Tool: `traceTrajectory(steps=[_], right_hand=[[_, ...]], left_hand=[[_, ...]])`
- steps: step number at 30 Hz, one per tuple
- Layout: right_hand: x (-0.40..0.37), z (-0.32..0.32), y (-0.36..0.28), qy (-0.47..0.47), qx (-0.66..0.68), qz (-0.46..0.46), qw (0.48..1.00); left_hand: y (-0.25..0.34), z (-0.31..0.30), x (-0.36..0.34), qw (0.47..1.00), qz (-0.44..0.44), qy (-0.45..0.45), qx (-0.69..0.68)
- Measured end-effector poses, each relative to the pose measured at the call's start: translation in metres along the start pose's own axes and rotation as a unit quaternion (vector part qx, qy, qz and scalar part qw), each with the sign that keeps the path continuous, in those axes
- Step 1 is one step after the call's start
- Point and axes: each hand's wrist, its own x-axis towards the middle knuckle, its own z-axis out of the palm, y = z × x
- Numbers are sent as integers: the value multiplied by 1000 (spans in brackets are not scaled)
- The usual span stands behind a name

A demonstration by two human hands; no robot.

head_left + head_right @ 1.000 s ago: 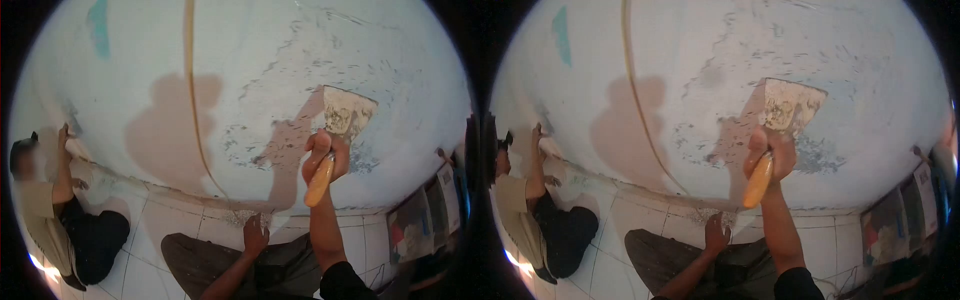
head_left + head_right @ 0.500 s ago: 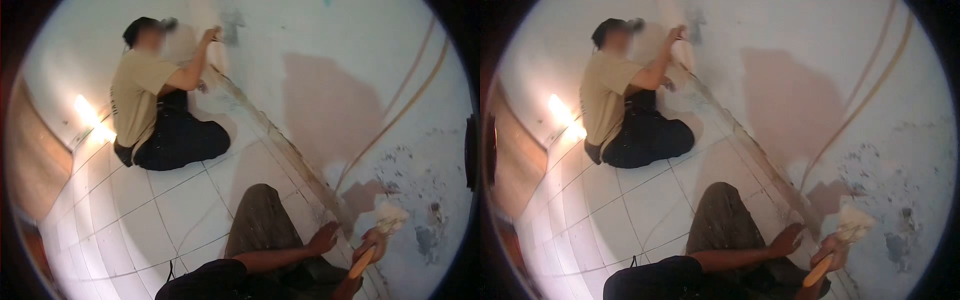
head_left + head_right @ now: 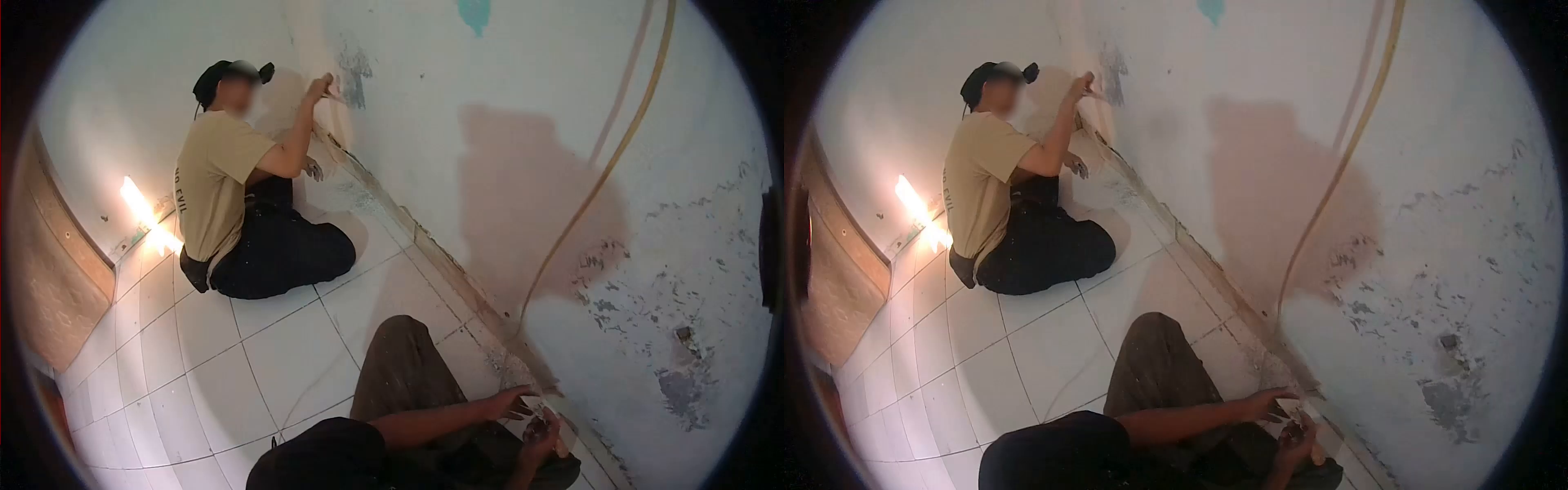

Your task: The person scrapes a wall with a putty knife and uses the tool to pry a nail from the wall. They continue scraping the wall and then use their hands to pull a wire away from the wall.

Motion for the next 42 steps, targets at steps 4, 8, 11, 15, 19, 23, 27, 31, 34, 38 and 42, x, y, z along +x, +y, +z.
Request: traceTrajectory(steps=[4, 8, 11, 15, 19, 23, 27, 31, 34, 38, 42], right_hand=[[-3, -1, 8, -16, -30, 65, 997], [-19, 22, -20, 41, -73, -26, 996], [-13, 12, -11, 113, 28, 15, 993], [-2, -7, 7, 116, 92, 45, 988], [-5, -12, 4, 108, 118, 76, 984], [-4, -13, 1, 84, 226, 116, 964], [-4, -20, 7, 88, 264, 118, 953], [-1, -18, 9, 113, 240, 122, 956], [-3, -15, 12, 105, 151, 108, 977], [-6, -7, 17, 60, 46, 87, 993], [-9, -1, 21, 42, -44, 68, 996]], left_hand=[[3, 0, -12, 995, -48, -70, -43], [-2, -3, -9, 983, -20, -158, -88], [-8, -4, -11, 986, 32, -161, -21], [1, 10, -29, 985, 34, -114, 123], [6, 11, -33, 985, 28, -101, 135], [4, 4, -27, 980, 39, -135, 140], [4, 6, -25, 962, 55, -181, 196], [21, 24, -39, 949, 82, -158, 261], [4, 11, -23, 942, 153, -97, 283], [3, 7, -23, 944, 93, -37, 314], [0, 10, -20, 932, 155, 8, 329]])
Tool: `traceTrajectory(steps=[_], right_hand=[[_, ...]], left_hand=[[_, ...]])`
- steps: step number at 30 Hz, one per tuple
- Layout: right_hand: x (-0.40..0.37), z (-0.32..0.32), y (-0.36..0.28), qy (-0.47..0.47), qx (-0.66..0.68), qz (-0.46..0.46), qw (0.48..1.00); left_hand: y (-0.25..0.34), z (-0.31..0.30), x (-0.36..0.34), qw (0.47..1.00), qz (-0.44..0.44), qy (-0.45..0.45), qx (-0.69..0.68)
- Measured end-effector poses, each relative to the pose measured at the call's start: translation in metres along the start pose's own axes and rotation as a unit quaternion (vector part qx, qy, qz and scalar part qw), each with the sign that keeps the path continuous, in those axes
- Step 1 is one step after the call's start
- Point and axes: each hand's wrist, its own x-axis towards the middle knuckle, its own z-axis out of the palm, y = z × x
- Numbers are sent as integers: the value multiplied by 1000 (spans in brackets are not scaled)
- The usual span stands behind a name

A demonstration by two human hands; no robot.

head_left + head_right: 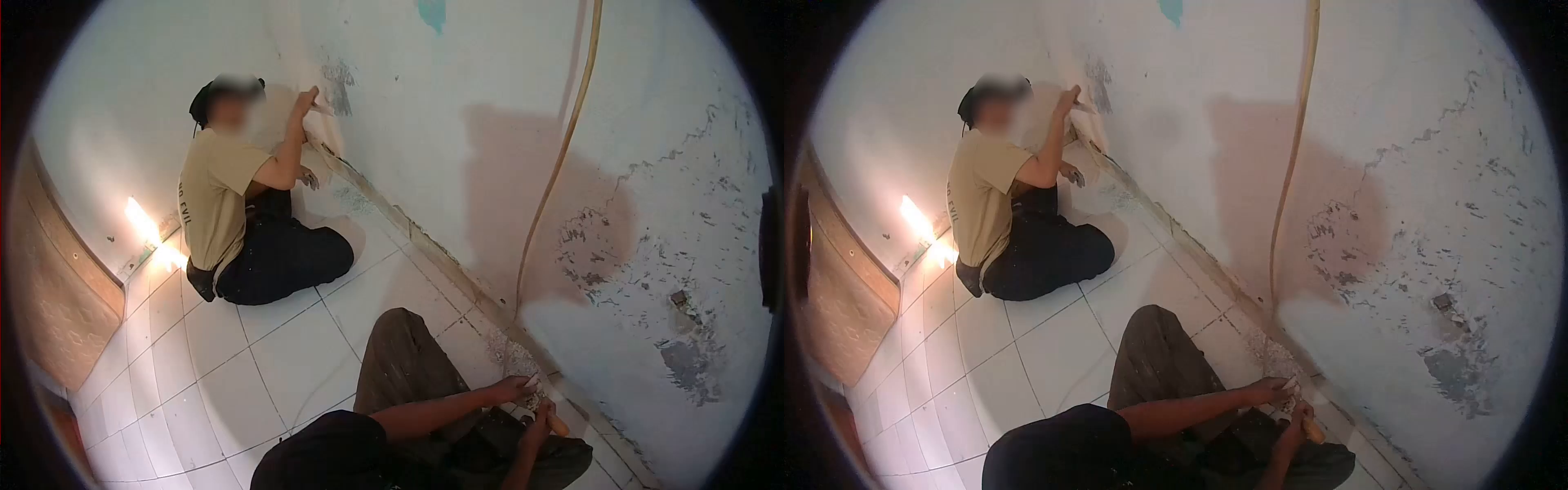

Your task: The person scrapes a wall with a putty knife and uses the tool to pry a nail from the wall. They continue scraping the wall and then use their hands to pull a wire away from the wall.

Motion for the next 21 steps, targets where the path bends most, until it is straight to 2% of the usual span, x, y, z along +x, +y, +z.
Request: traceTrajectory(steps=[2, 4, 6, 7, 9, 10, 12, 13, 14, 15, 16, 17, 18, 19, 20, 21], right_hand=[[-2, 4, -6, -27, -51, -3, 998], [0, 5, -3, -10, -37, 13, 999], [-3, 7, -9, 7, -23, 30, 999], [-8, 13, -21, 23, 9, 13, 1000], [-7, 12, -25, 38, 40, -1, 998], [-1, 3, -21, 37, 18, -15, 999], [4, -6, -16, 35, -5, -28, 999], [4, -8, -14, 2, -39, -45, 998], [5, -9, -12, -31, -72, -62, 995], [6, -5, -7, -31, -72, -59, 995], [8, 3, 0, -29, -125, -183, 975], [8, 8, 5, -27, -176, -303, 936], [7, 10, 5, -28, -176, -302, 937], [4, 12, 5, -36, -167, -249, 953], [2, 13, 3, -44, -156, -197, 967], [-2, 15, -3, -45, -156, -196, 967]], left_hand=[[9, -2, -5, 999, -12, 28, 12], [16, -4, -8, 997, -62, 42, 15], [1, -4, -1, 997, -57, 42, -32], [-2, -4, 0, 995, -52, 45, -75], [-5, -2, 3, 992, -75, 76, -70], [-5, -1, 4, 988, -96, 107, -62], [-11, -8, 10, 986, -117, 96, -68], [-18, -9, 13, 984, -137, 83, -73], [-26, -8, 16, 984, -140, 84, -74], [-30, -7, 16, 990, -77, 122, -10], [-33, -7, 16, 986, -13, 159, 56], [-36, -7, 17, 986, -16, 159, 56], [-35, -7, 17, 977, -8, 180, 112], [-35, -7, 16, 966, 0, 199, 167], [-35, -7, 15, 966, -1, 200, 167], [-23, -7, 10, 967, -9, 190, 170]])
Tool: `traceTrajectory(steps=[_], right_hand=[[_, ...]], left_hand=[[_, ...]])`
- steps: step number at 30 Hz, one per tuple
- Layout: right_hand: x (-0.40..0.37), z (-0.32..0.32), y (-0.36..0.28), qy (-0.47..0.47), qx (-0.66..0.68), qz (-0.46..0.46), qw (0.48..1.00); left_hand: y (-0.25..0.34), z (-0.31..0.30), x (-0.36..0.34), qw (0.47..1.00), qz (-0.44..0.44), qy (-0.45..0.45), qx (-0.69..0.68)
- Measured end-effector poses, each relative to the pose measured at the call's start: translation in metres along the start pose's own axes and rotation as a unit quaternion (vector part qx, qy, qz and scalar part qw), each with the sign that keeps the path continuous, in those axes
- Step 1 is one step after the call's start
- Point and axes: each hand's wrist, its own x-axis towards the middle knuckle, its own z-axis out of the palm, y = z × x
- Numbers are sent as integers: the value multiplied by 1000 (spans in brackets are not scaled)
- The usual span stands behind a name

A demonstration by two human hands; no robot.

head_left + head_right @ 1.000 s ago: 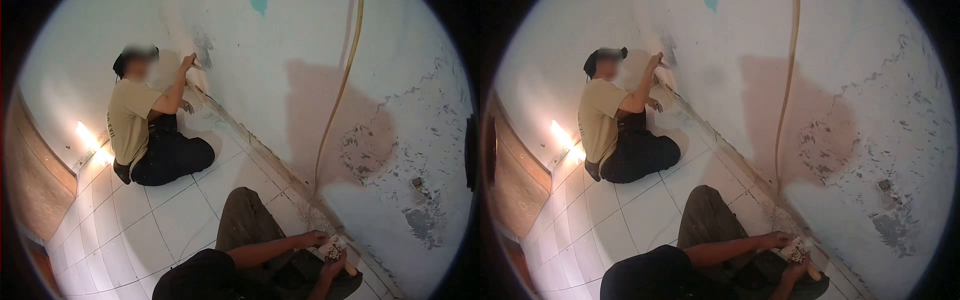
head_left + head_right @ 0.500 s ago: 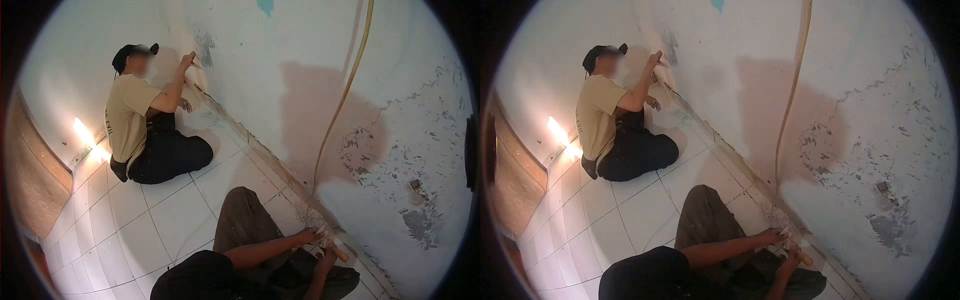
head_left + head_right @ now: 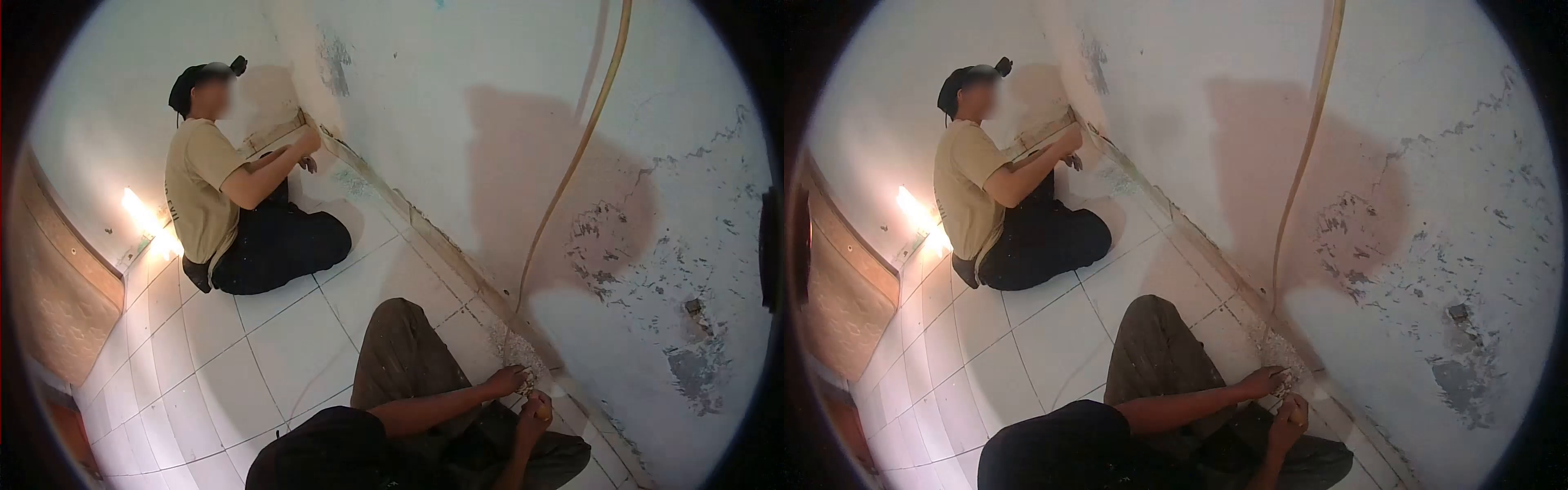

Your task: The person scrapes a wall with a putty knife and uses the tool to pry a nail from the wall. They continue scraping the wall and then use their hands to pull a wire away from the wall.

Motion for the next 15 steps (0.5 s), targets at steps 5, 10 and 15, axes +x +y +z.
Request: traceTrajectory(steps=[5, 10, 15], right_hand=[[-3, -2, -2, -4, -18, 6, 1000], [-11, 9, -31, -14, -33, -51, 998], [-15, 17, -53, -46, -77, -75, 993]], left_hand=[[0, -2, 4, 998, 27, -37, 30], [-11, 4, 13, 991, 41, -20, -123], [-1, -4, 9, 978, -46, -17, -205]])
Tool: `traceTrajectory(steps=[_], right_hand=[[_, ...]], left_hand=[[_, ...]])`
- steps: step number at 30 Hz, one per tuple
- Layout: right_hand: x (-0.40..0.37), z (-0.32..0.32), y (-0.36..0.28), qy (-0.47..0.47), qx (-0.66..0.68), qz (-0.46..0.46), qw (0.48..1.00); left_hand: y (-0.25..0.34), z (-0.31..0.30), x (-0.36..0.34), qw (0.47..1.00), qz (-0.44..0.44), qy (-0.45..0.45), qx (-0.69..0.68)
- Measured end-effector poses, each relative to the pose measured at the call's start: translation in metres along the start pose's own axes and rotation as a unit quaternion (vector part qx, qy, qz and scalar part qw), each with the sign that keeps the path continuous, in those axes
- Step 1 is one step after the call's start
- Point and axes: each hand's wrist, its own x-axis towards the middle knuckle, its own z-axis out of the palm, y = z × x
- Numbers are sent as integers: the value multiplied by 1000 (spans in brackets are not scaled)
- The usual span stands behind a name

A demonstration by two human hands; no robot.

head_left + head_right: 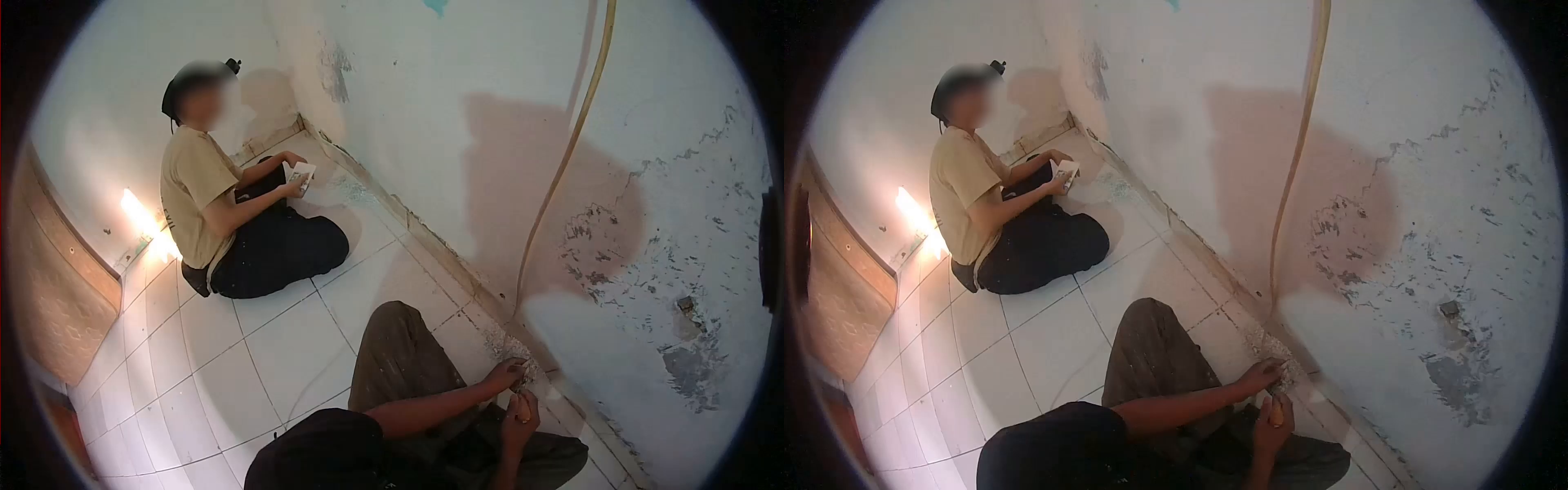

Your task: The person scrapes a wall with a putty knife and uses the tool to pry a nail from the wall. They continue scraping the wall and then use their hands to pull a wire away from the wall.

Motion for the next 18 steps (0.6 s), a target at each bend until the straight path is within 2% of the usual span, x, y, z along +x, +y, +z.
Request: traceTrajectory(steps=[1, 5, 6, 7, 8, 9, 11, 12, 13, 14, 15, 16, 17, 18], right_hand=[[-2, 2, -5, -6, 8, -4, 1000], [-13, 8, 10, -47, -28, -22, 998], [-17, 9, 14, -42, -34, -19, 998], [-21, 7, 17, -73, -81, -68, 992], [-24, 5, 20, -99, -130, -116, 980], [-28, 3, 14, -87, -141, -104, 981], [-32, 2, 0, -143, -146, -147, 968], [-39, 0, -2, -125, -161, -131, 970], [-43, 1, -3, -179, 21, -15, 984], [-45, -1, -2, -220, 208, 93, 949], [-44, -3, 4, -203, 201, 93, 954], [-43, -4, 11, -200, 368, 128, 899], [-40, -4, 14, -196, 525, 155, 814], [-37, -6, 13, -191, 520, 148, 819]], left_hand=[[3, 0, 0, 1000, -29, -4, -11], [21, -2, -7, 999, -27, -8, -28], [18, -2, -6, 991, -54, -10, -122], [17, 0, -7, 973, -85, -16, -215], [18, -3, -6, 952, -128, -54, -274], [22, -4, -9, 949, -139, -71, -273], [26, -4, -15, 963, -67, -77, -250], [14, -4, -15, 960, -81, -101, -249], [0, -9, -8, 984, -5, -86, -157], [-8, -11, -3, 992, 79, -70, -66], [2, -9, -6, 991, 79, -89, -68], [20, -8, -14, 984, 7, -52, -168], [32, -8, -17, 962, -66, -11, -264], [28, -8, -13, 962, -63, -22, -265]])
